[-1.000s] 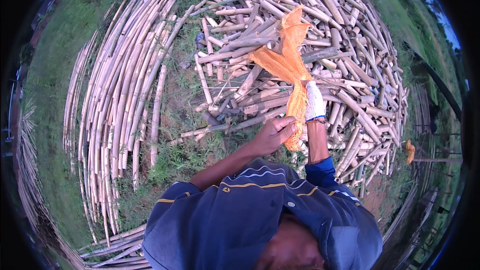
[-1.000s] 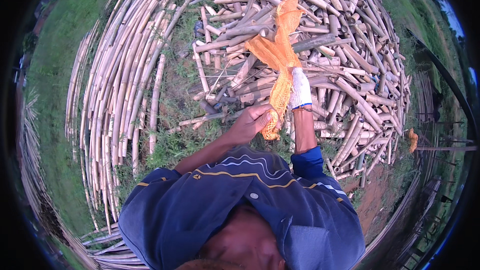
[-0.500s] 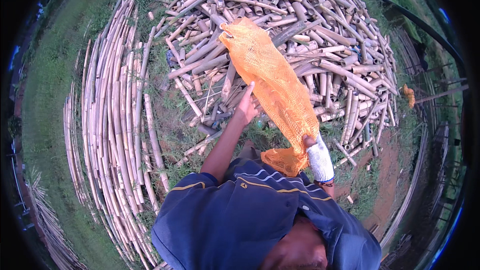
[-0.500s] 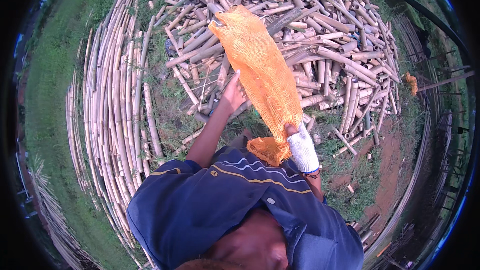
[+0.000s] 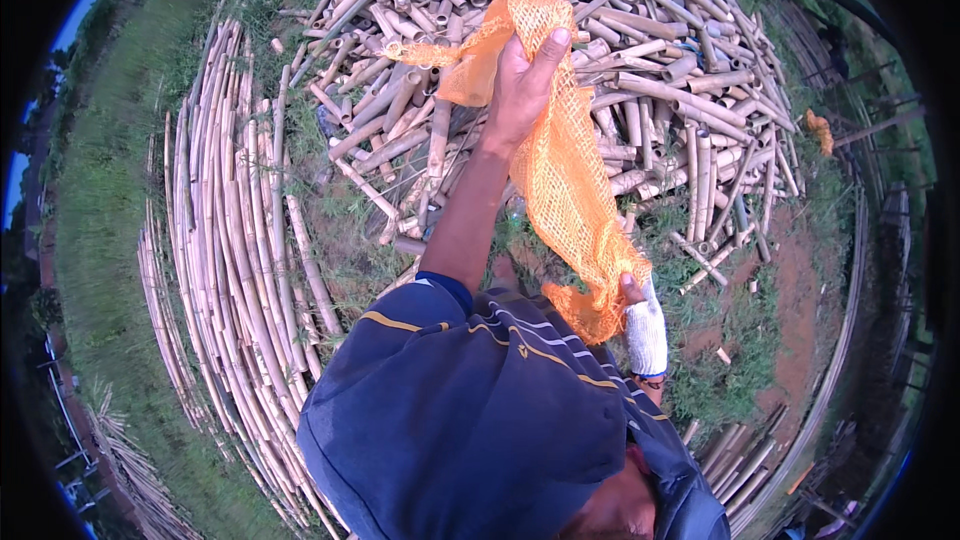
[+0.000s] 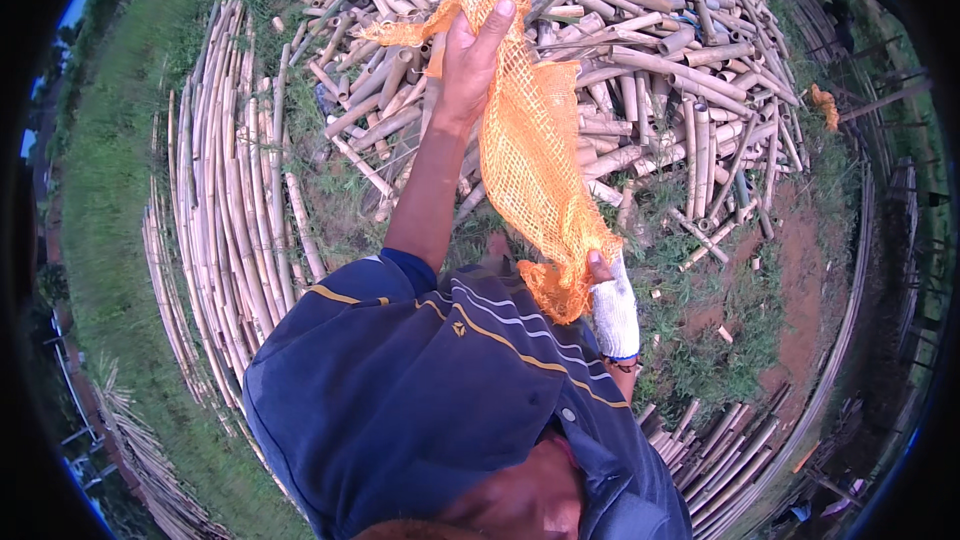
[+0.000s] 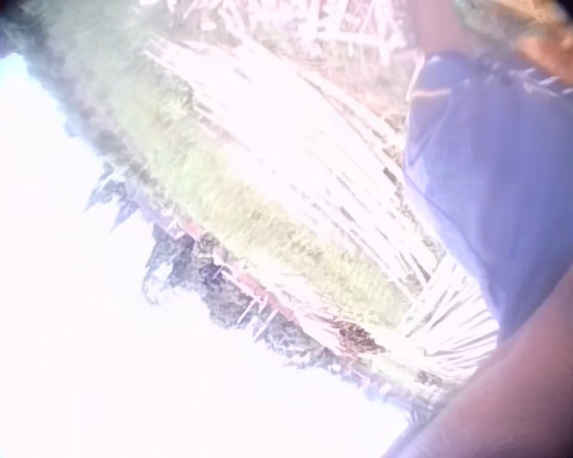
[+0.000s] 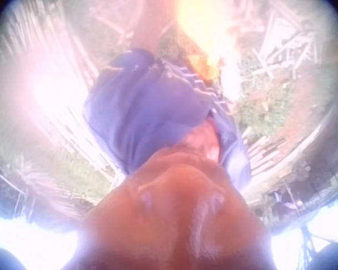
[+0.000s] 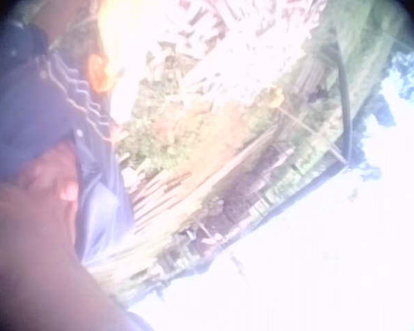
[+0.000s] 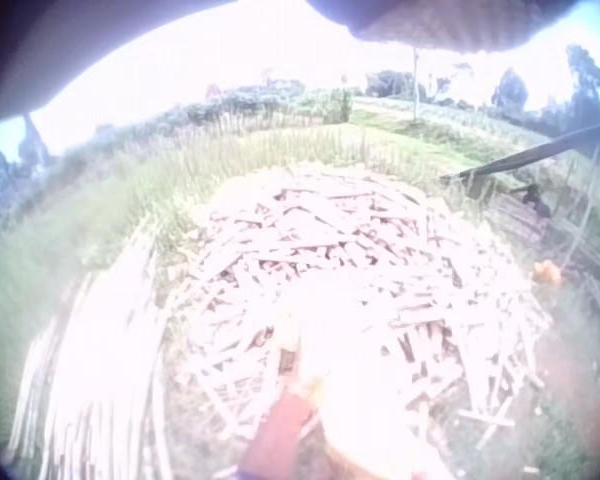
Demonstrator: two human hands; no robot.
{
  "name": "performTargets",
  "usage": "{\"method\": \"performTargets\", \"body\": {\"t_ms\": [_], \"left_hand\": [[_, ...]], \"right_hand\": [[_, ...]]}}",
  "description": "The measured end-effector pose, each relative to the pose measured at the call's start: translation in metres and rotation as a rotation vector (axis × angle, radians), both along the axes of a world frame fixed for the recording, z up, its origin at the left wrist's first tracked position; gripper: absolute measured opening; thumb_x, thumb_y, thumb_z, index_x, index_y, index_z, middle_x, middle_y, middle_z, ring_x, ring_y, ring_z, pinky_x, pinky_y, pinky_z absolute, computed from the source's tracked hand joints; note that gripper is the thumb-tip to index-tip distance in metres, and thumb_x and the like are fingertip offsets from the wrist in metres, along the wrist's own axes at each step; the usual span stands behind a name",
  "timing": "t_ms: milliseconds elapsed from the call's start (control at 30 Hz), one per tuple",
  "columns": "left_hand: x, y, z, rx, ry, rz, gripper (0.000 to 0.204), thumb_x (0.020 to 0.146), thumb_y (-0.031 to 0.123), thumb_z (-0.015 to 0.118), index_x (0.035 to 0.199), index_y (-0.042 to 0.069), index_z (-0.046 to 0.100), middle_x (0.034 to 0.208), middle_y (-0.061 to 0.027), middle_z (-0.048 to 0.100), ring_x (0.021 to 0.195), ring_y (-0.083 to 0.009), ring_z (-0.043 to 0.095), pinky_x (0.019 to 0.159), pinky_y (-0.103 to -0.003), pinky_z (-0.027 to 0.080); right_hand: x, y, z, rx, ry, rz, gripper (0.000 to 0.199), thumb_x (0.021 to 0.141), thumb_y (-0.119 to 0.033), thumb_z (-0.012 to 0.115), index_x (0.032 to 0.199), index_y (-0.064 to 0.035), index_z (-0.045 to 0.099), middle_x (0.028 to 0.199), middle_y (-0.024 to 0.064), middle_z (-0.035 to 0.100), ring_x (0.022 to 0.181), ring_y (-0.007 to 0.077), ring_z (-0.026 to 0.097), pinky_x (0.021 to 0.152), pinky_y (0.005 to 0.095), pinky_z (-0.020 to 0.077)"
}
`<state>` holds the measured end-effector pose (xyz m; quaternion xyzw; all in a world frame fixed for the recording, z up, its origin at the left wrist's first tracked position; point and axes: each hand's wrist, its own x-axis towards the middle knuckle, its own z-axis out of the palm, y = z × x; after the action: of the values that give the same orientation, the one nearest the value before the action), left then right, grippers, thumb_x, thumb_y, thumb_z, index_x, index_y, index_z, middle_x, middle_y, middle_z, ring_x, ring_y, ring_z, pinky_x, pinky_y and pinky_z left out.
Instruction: The person gathers short bamboo pieces from the ground and places them into an orange mesh bag. They repeat this process, filling the bag, lifting it, and then returning to gather more pieces.
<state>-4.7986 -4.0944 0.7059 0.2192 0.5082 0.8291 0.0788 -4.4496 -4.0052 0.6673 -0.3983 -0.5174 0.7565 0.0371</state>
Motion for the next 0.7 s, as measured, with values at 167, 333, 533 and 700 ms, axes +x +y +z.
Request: {"method": "performTargets", "body": {"t_ms": [167, 333, 533, 700], "left_hand": [[0.060, -0.010, -0.120, -0.095, -0.480, 0.198, 0.040, 0.105, 0.021, 0.067, 0.139, 0.000, 0.061, 0.126, -0.0072, 0.070, 0.113, -0.0173, 0.066, 0.100, -0.036, 0.051], [0.097, -0.073, -0.086, -0.072, -0.512, 0.292, 0.040, 0.105, 0.026, 0.063, 0.131, -0.004, 0.063, 0.110, -0.0127, 0.072, 0.090, -0.0226, 0.072, 0.080, -0.039, 0.059], [0.069, -0.083, 0.051, -0.210, -0.080, 0.559, 0.040, 0.104, 0.029, 0.066, 0.116, -0.008, 0.070, 0.105, -0.0129, 0.073, 0.090, -0.0205, 0.070, 0.085, -0.036, 0.055], [0.166, -0.037, 0.168, 0.152, 0.406, 0.464, 0.034, 0.107, 0.019, 0.054, 0.120, -0.011, 0.062, 0.109, -0.0244, 0.073, 0.087, -0.0315, 0.076, 0.077, -0.044, 0.068]], "right_hand": [[0.054, 0.025, -0.029, -0.004, -0.146, 0.014, 0.051, 0.107, -0.029, 0.065, 0.147, 0.0011, 0.056, 0.128, 0.0080, 0.069, 0.112, 0.0168, 0.065, 0.097, 0.0322, 0.0516], [0.124, 0.053, -0.063, -0.282, 0.040, -0.236, 0.042, 0.106, -0.021, 0.063, 0.142, 0.0009, 0.056, 0.128, 0.0136, 0.067, 0.109, 0.0281, 0.070, 0.090, 0.0411, 0.0594], [0.177, 0.092, -0.114, -0.362, 0.233, -0.107, 0.021, 0.106, -0.020, 0.062, 0.123, -0.0073, 0.060, 0.103, 0.0036, 0.064, 0.091, 0.0180, 0.067, 0.072, 0.0296, 0.0497], [0.234, 0.120, -0.129, -0.262, 0.235, -0.306, 0.024, 0.106, -0.022, 0.064, 0.125, -0.0068, 0.060, 0.102, 0.0044, 0.062, 0.090, 0.0189, 0.066, 0.074, 0.0302, 0.0512]]}}
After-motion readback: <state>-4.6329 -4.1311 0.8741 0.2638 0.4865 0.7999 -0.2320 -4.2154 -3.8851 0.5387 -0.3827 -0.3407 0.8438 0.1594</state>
